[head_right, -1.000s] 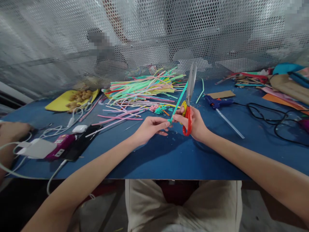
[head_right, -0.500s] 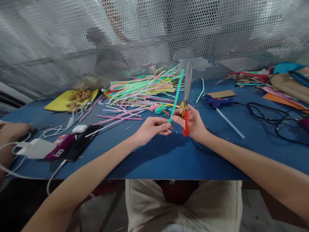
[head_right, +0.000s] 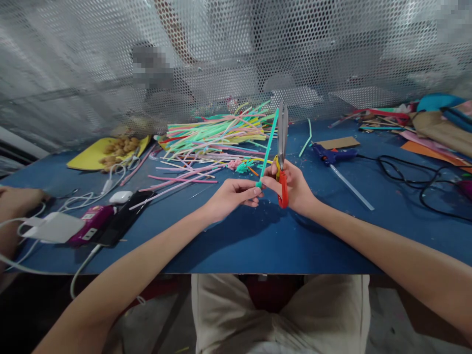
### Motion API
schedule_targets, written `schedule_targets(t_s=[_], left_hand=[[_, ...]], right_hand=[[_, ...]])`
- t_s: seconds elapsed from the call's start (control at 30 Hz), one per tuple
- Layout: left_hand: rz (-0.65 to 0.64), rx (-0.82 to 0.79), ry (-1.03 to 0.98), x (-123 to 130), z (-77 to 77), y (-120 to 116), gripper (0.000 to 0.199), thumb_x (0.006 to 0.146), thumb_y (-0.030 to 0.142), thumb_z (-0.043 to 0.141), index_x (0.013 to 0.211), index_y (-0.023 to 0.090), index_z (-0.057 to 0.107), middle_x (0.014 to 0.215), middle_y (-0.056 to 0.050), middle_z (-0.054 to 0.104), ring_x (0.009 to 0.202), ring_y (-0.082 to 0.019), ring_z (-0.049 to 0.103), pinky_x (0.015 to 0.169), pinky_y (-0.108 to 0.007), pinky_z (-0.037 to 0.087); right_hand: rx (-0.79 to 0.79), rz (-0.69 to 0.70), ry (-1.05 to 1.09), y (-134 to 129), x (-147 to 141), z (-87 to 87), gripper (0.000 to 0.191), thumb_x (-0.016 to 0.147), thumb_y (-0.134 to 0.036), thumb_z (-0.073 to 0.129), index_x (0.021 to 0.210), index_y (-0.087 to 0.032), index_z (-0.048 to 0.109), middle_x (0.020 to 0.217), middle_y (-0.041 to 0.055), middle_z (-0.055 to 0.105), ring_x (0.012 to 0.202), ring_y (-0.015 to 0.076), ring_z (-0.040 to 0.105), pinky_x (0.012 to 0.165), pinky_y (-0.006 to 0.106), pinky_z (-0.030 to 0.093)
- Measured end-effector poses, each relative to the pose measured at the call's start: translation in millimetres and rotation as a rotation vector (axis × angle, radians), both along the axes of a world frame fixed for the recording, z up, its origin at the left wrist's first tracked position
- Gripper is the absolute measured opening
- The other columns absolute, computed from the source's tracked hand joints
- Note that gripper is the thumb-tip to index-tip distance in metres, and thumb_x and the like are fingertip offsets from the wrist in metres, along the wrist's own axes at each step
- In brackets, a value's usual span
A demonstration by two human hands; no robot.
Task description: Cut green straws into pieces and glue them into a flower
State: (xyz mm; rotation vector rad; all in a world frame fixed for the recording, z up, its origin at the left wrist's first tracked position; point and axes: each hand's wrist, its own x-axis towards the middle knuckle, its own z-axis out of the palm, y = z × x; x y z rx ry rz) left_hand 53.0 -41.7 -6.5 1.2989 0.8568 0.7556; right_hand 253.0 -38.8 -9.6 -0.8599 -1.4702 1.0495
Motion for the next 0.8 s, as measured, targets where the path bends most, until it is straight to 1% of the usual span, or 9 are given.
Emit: schedule_targets(t_s=[0.1, 0.2, 0.27, 0.33, 0.43, 0.53, 0.6, 0.67, 0.8], left_hand=[[0.000, 0.009, 0.005, 0.3, 0.3, -0.5, 0.046, 0.074, 0.053, 0.087, 0.099, 0.015, 0.080, 0.092, -0.007, 0.076, 0.075, -0.011, 0.069, 0.076, -0.027, 0.061], [0.006, 0.019, -0.025, -0.8, 2.2, 0.4, 0.045, 0.075, 0.052, 0.086, 0.097, 0.014, 0.079, 0.095, -0.008, 0.076, 0.077, -0.012, 0.070, 0.079, -0.028, 0.061], [0.039, 0.054, -0.048, -3.2, 5.3, 1.7, 0.041, 0.077, 0.051, 0.085, 0.095, 0.014, 0.079, 0.095, -0.008, 0.076, 0.077, -0.012, 0.070, 0.078, -0.028, 0.061], [0.103, 0.118, -0.076, -6.9, 9.5, 4.1, 0.037, 0.079, 0.049, 0.084, 0.094, 0.015, 0.078, 0.093, -0.007, 0.076, 0.071, -0.011, 0.068, 0.071, -0.026, 0.061], [0.215, 0.224, -0.125, -14.3, 15.2, 10.0, 0.032, 0.081, 0.045, 0.082, 0.096, 0.017, 0.078, 0.088, -0.005, 0.076, 0.062, -0.009, 0.063, 0.062, -0.024, 0.058], [0.273, 0.311, -0.169, -21.5, 17.2, 16.8, 0.028, 0.083, 0.042, 0.081, 0.097, 0.018, 0.079, 0.084, -0.004, 0.076, 0.059, -0.008, 0.061, 0.058, -0.022, 0.056], [0.274, 0.343, -0.185, -25.0, 16.4, 19.8, 0.028, 0.083, 0.041, 0.082, 0.099, 0.018, 0.080, 0.083, -0.004, 0.076, 0.058, -0.008, 0.061, 0.057, -0.022, 0.056], [0.257, 0.353, -0.168, -27.0, 15.0, 20.9, 0.029, 0.082, 0.041, 0.082, 0.098, 0.018, 0.081, 0.082, -0.004, 0.077, 0.057, -0.008, 0.061, 0.057, -0.022, 0.056], [0.170, 0.365, -0.060, -27.9, 14.5, 17.9, 0.030, 0.081, 0.044, 0.082, 0.091, 0.017, 0.080, 0.078, -0.006, 0.077, 0.054, -0.009, 0.062, 0.057, -0.024, 0.056]], right_hand=[[0.028, 0.010, -0.017, -1.0, -0.4, 1.8, 0.044, 0.076, -0.045, 0.084, 0.082, -0.025, 0.045, 0.082, -0.0011, 0.058, 0.076, 0.0168, 0.059, 0.077, 0.037, 0.055], [0.021, 0.029, -0.069, -2.7, 1.3, 6.3, 0.041, 0.078, -0.046, 0.082, 0.082, -0.025, 0.047, 0.083, -0.0006, 0.060, 0.075, 0.0166, 0.059, 0.076, 0.036, 0.053], [-0.010, 0.056, -0.173, -2.5, 5.5, 8.3, 0.036, 0.082, -0.047, 0.078, 0.082, -0.024, 0.050, 0.082, -0.0007, 0.060, 0.073, 0.0162, 0.057, 0.072, 0.034, 0.051], [-0.043, 0.066, -0.313, -0.4, 11.6, 8.1, 0.031, 0.084, -0.047, 0.075, 0.087, -0.023, 0.055, 0.080, -0.0013, 0.060, 0.070, 0.0157, 0.055, 0.068, 0.032, 0.048], [-0.053, 0.048, -0.514, 5.0, 20.8, 5.2, 0.034, 0.082, -0.048, 0.074, 0.098, -0.023, 0.058, 0.083, -0.0017, 0.060, 0.069, 0.0157, 0.053, 0.066, 0.032, 0.045], [-0.022, 0.016, -0.643, 8.8, 26.3, 4.1, 0.036, 0.083, -0.052, 0.071, 0.093, -0.023, 0.054, 0.080, -0.0025, 0.056, 0.068, 0.0152, 0.048, 0.064, 0.031, 0.042], [-0.010, -0.001, -0.722, 9.2, 27.8, 5.6, 0.038, 0.082, -0.054, 0.071, 0.086, -0.023, 0.050, 0.075, -0.0033, 0.051, 0.065, 0.0143, 0.044, 0.062, 0.030, 0.038], [-0.026, 0.004, -0.785, 7.8, 28.1, 7.8, 0.039, 0.082, -0.055, 0.071, 0.084, -0.023, 0.049, 0.073, -0.0037, 0.050, 0.063, 0.0138, 0.043, 0.060, 0.030, 0.036], [-0.076, 0.046, -0.789, 2.3, 26.9, 11.6, 0.040, 0.078, -0.054, 0.075, 0.082, -0.023, 0.049, 0.072, -0.0048, 0.051, 0.062, 0.0129, 0.043, 0.059, 0.029, 0.036]])
